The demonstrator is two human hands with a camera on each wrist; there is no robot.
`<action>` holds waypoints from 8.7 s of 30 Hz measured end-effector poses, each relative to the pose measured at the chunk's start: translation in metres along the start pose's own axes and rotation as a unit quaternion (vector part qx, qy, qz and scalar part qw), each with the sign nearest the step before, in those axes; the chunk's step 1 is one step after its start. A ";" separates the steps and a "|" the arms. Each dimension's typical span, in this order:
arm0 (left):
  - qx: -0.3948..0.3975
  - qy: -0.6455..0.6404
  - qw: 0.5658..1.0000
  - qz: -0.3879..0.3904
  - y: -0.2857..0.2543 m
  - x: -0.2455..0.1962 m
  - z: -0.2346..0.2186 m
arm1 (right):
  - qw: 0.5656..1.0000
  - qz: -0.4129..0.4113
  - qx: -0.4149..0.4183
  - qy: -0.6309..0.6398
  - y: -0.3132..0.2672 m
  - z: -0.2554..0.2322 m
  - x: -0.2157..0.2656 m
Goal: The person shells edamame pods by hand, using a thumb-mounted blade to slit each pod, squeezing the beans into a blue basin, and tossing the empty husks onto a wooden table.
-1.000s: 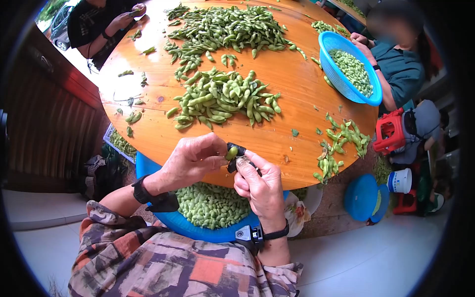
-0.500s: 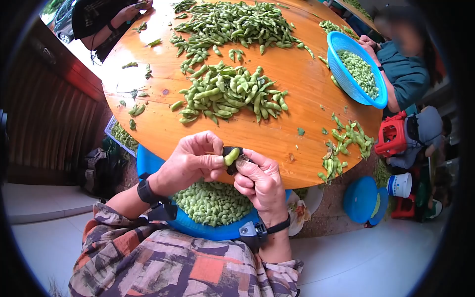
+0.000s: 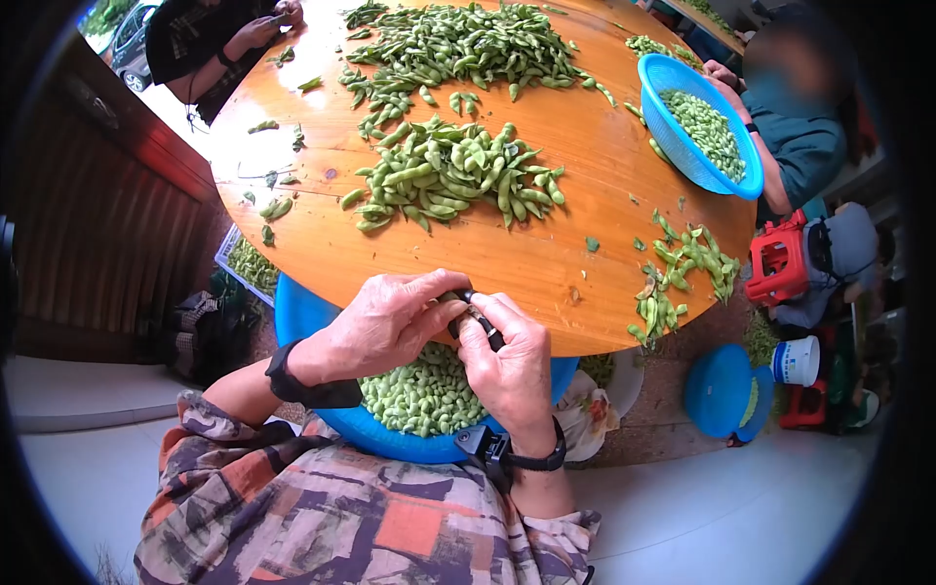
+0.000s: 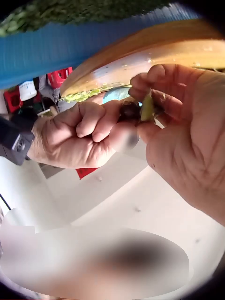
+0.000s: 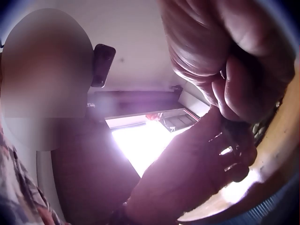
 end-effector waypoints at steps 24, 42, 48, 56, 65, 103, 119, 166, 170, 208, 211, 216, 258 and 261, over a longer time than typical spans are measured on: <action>0.288 -0.283 0.915 0.014 -0.043 -0.006 -0.002 | 0.998 0.022 -0.022 0.059 -0.037 -0.065 0.037; -0.067 0.304 0.945 -0.098 0.019 0.074 -0.050 | 0.970 -0.064 0.014 -0.235 -0.003 -0.023 0.020; -0.127 0.082 0.986 -0.066 0.013 0.035 -0.043 | 0.997 -0.006 -0.004 0.080 0.027 0.012 0.002; 0.006 -0.352 0.887 -0.299 -0.007 0.010 -0.016 | 0.988 0.004 0.047 0.147 0.017 0.013 0.003; -0.019 -0.321 0.906 -0.275 -0.012 0.013 -0.002 | 0.992 0.018 0.062 0.112 0.013 0.006 0.005; 0.179 -0.140 0.974 -0.008 -0.024 -0.003 -0.018 | 0.971 -0.108 0.024 -0.211 -0.016 -0.032 0.031; -0.147 0.229 0.959 -0.079 0.000 0.074 -0.052 | 0.976 -0.025 0.012 -0.217 -0.001 -0.028 0.028; -0.063 -0.051 0.997 -0.017 -0.003 0.025 -0.006 | 0.965 -0.190 -0.019 -0.180 0.024 0.026 -0.004; -0.028 -0.119 0.989 -0.085 -0.007 0.024 -0.008 | 0.947 -0.230 -0.037 -0.222 0.025 0.024 -0.001; 0.028 -0.458 0.844 -0.280 -0.003 0.025 -0.003 | 0.948 0.112 0.061 0.292 0.031 0.003 -0.008; 0.067 -0.599 0.734 -0.313 -0.001 0.026 -0.001 | 0.935 0.110 0.055 0.334 0.032 0.003 -0.008; 0.074 -0.654 0.691 -0.299 0.000 0.020 0.000 | 0.965 0.060 0.041 0.252 0.028 0.004 -0.002; 0.057 -0.396 0.892 -0.211 0.032 0.027 -0.014 | 0.964 0.086 -0.025 0.252 0.023 -0.012 0.002; 0.015 -0.373 0.906 -0.197 0.021 0.020 -0.001 | 0.958 0.096 -0.012 0.268 0.023 -0.006 -0.001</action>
Point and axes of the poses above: each hand's wrist, its own y-axis towards the middle knuckle, its own z-axis out of the palm, x = y × z, the point moved 1 cm from there along y, towards the middle knuckle, and after that the axes turned 12 degrees about y, right-handed, at the moved point
